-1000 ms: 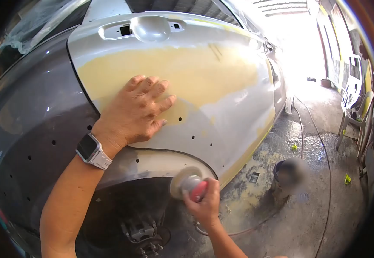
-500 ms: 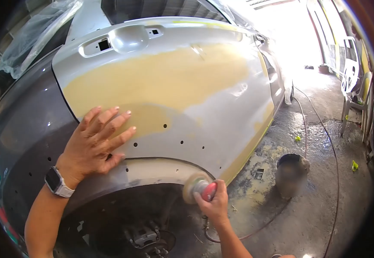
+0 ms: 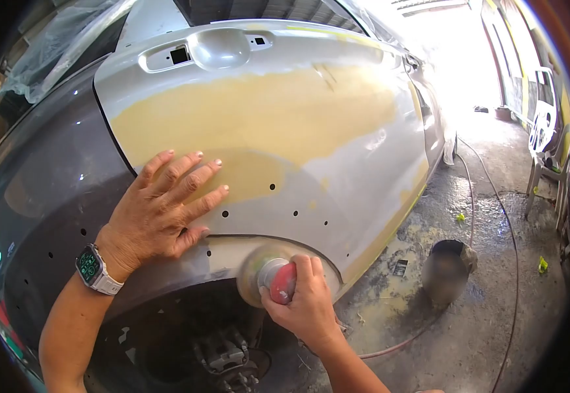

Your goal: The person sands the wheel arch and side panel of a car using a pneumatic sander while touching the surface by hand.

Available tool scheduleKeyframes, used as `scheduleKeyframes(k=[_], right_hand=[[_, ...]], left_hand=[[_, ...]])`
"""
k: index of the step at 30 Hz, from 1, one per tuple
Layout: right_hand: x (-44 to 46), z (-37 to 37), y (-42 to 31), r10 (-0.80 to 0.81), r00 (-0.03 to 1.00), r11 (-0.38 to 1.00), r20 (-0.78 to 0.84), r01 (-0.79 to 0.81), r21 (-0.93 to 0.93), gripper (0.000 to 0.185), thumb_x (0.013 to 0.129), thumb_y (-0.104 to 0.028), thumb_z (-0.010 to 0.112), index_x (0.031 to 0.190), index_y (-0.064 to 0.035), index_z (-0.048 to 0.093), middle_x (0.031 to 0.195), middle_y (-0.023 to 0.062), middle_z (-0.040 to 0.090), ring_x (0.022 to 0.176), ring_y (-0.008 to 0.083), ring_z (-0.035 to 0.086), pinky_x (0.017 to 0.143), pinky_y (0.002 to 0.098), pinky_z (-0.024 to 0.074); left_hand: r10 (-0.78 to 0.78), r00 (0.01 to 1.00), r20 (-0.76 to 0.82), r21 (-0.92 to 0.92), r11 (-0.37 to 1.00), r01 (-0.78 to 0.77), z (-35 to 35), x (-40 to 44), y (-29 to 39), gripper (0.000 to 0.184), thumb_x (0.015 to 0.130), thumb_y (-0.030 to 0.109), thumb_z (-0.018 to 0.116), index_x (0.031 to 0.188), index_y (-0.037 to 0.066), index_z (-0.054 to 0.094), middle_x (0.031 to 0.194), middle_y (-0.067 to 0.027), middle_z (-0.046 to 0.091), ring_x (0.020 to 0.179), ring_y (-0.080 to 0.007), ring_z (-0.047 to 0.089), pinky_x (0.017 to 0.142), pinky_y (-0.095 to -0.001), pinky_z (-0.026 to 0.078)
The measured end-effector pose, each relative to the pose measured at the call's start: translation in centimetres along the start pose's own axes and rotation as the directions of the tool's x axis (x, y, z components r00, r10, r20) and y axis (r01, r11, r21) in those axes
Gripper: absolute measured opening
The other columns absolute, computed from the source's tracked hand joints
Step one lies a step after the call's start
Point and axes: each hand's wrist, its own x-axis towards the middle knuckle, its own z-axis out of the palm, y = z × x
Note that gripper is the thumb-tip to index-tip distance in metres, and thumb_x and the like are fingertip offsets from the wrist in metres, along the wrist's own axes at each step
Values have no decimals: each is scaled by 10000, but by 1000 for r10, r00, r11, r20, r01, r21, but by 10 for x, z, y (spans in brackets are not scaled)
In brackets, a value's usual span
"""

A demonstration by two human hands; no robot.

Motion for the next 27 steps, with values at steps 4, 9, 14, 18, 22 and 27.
scheduleKeyframes(k=[4, 9, 14, 18, 22, 27], right_hand=[[-11, -6, 34, 48, 996, 996, -69, -53, -72, 579, 748, -205, 873, 1192, -39, 540, 1075, 207, 550, 921, 423, 626, 790, 511, 543], [-10, -10, 41, 66, 996, 996, -64, -69, -48, 581, 746, -213, 876, 1186, -40, 539, 1080, 209, 554, 926, 434, 627, 794, 516, 540], [-7, -9, 23, 47, 999, 999, -19, -48, -16, 589, 746, -221, 876, 1189, -37, 534, 1075, 209, 557, 929, 437, 628, 795, 521, 541], [-10, -17, 38, 121, 992, 990, -27, -122, -66, 572, 751, -214, 882, 1167, -31, 535, 1073, 201, 571, 945, 412, 619, 820, 498, 531], [-8, -16, 37, 63, 998, 996, -25, -64, -55, 555, 759, -215, 859, 1181, -35, 545, 1065, 209, 559, 928, 433, 627, 790, 523, 541], [6, -5, -9, -42, 998, 999, 47, 43, -7, 534, 767, -219, 842, 1174, -32, 551, 1043, 204, 547, 918, 423, 619, 775, 501, 543]], left_hand=[[2, 1000, -14, -23, 1000, -2, 1, -1, -2, 696, 798, 369, 743, 1471, 246, 615, 1620, -51, 483, 1508, -273, 415, 1312, -499, 225], [6, 1000, -20, -34, 999, -6, 3, 1, -1, 671, 809, 375, 734, 1456, 231, 630, 1616, -59, 491, 1503, -281, 421, 1302, -503, 231], [11, 1000, -14, -32, 999, -12, 0, 1, -2, 655, 812, 371, 718, 1449, 234, 641, 1614, -63, 492, 1498, -281, 428, 1302, -504, 230], [13, 1000, -6, -14, 1000, -14, -1, 2, -1, 629, 829, 383, 738, 1440, 267, 643, 1602, -47, 499, 1498, -265, 422, 1301, -502, 235], [10, 1000, -2, 0, 1000, -10, -2, 3, 1, 601, 855, 392, 740, 1440, 290, 643, 1593, -37, 503, 1490, -257, 424, 1293, -506, 244], [14, 1000, -28, 2, 1000, -14, 0, 3, 1, 602, 835, 343, 674, 1433, 277, 656, 1592, -44, 514, 1490, -261, 436, 1297, -489, 229]])
